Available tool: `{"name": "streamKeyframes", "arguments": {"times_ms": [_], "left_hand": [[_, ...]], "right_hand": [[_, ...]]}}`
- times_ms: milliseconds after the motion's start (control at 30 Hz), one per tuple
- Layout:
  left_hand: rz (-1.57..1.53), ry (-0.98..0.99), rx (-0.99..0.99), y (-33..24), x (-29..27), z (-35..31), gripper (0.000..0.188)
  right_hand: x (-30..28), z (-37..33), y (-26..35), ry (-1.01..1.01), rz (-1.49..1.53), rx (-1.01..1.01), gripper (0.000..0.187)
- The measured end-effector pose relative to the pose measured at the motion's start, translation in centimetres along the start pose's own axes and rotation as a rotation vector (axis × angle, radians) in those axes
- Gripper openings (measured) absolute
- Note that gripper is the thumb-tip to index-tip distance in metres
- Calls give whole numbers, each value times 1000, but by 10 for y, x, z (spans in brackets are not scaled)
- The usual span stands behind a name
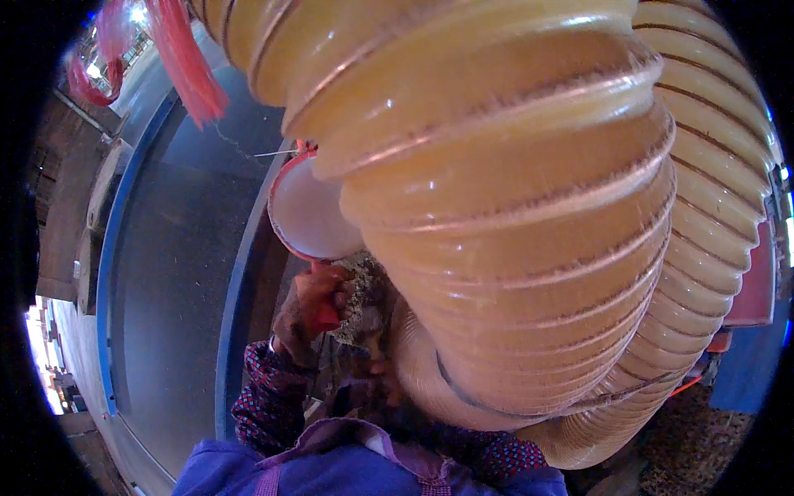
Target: The person pours a white liquid from a white bucket into a red bucket, then uses a red scoop to transfer the liquid into a machine's hopper. They then use a brush to apply the liquid to a wooden plank and later to a red bucket.
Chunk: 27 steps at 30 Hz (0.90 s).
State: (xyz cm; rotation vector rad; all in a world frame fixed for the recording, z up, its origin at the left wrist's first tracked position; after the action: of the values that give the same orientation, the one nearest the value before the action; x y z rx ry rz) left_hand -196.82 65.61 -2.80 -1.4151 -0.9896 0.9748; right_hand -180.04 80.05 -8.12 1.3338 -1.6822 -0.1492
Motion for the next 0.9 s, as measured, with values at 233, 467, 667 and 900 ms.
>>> {"name": "streamKeyframes", "arguments": {"times_ms": [233,467,667,900], "left_hand": [[134,-52,154,-16,11,0,7],[-201,-227,-430,-52,36,-4,15],[284,-24,279,-70,31,-4,26],[62,-99,15,-40,32,-2,29]], "right_hand": [[-1,5,3,18,-31,14,48],[-6,2,4,26,-44,37,48],[-17,-12,13,2,-37,42,48],[-22,-10,22,24,-70,64,47]]}}
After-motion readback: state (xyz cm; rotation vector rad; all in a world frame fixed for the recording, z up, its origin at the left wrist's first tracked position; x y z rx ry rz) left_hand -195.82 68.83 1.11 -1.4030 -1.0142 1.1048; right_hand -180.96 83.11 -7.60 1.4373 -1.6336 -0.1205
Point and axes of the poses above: each hand's wrist, its own z-axis towards the middle knuckle, its own x-axis out of the palm, y = z × x, the point moved 1 cm from there along z, towards the middle knuckle, and after that the axes turned 14 degrees about -y, right-handed, at the moved point
